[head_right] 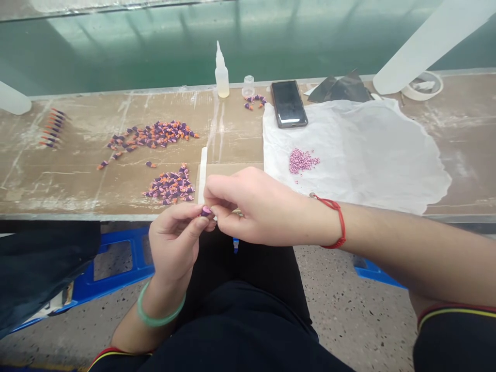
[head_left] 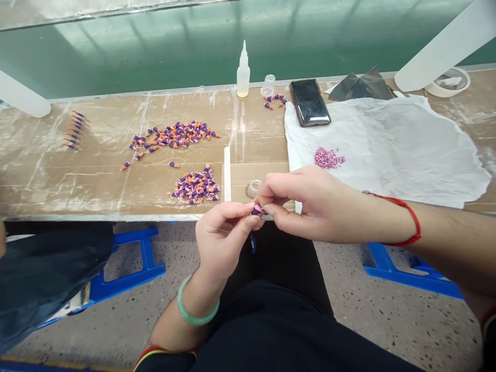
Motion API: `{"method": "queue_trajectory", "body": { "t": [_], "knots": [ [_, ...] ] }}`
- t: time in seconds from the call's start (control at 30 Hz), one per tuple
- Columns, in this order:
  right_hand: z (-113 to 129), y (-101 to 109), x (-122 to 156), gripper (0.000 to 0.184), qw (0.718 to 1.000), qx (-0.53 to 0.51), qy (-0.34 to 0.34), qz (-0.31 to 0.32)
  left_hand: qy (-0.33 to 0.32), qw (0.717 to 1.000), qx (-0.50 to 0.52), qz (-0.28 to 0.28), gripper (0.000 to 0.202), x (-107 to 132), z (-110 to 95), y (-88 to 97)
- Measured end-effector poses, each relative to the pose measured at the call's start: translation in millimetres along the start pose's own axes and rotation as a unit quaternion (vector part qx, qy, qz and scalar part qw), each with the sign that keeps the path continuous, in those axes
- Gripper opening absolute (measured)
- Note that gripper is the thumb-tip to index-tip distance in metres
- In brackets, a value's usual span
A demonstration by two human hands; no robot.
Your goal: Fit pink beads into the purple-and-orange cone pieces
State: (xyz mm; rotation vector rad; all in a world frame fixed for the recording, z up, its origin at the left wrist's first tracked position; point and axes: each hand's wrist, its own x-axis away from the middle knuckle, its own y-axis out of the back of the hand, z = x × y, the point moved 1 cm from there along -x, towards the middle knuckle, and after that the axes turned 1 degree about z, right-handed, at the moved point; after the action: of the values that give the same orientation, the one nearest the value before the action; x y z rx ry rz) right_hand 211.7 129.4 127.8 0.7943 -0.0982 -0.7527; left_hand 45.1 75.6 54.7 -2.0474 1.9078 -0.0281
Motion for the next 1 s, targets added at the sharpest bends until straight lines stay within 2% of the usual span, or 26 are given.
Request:
{"method": "queue_trajectory", "body": {
  "t": [0.3, 0.47, 0.6, 0.7, 0.77, 0.87, 0.93, 1.0],
  "knots": [
    [-5.2, -2.1, 2.7, 0.014, 1.0, -0.003, 0.001, 0.023, 0.031, 0.999, 0.024, 0.007, 0.016, -0.8, 3.5, 0.5],
    [-9.1, 2.2, 6.7, 0.014, 0.999, -0.037, -0.02, 0.012, 0.046, 0.998, 0.036, 0.024, 0.014, 0.0, 1.5, -0.1],
    [-16.0, 4.9, 12.9, 0.015, 0.995, -0.042, -0.089, -0.027, 0.035, 0.999, -0.01, 0.032, 0.013, -0.3, -3.1, -0.6],
    [-23.1, 4.9, 17.7, 0.015, 0.988, -0.073, -0.124, -0.05, 0.012, 0.993, -0.106, 0.051, 0.009, -7.3, -3.4, 7.4],
    [-29.2, 5.2, 21.9, 0.018, 0.986, -0.081, -0.134, -0.063, -0.023, 0.972, -0.222, 0.075, 0.008, -17.2, -1.4, 19.7],
    [-42.6, 5.0, 30.0, 0.025, 0.984, -0.072, -0.15, -0.068, -0.084, 0.9, -0.415, 0.105, 0.008, -37.4, 2.4, 48.0],
    [-52.8, 4.1, 35.1, 0.028, 0.979, -0.069, -0.171, -0.086, -0.087, 0.855, -0.497, 0.116, 0.008, -51.9, 3.4, 70.9],
    [-60.6, 3.2, 38.2, 0.031, 0.974, -0.075, -0.193, -0.097, -0.065, 0.839, -0.527, 0.119, 0.007, -67.0, 2.0, 94.5]
  ]
}}
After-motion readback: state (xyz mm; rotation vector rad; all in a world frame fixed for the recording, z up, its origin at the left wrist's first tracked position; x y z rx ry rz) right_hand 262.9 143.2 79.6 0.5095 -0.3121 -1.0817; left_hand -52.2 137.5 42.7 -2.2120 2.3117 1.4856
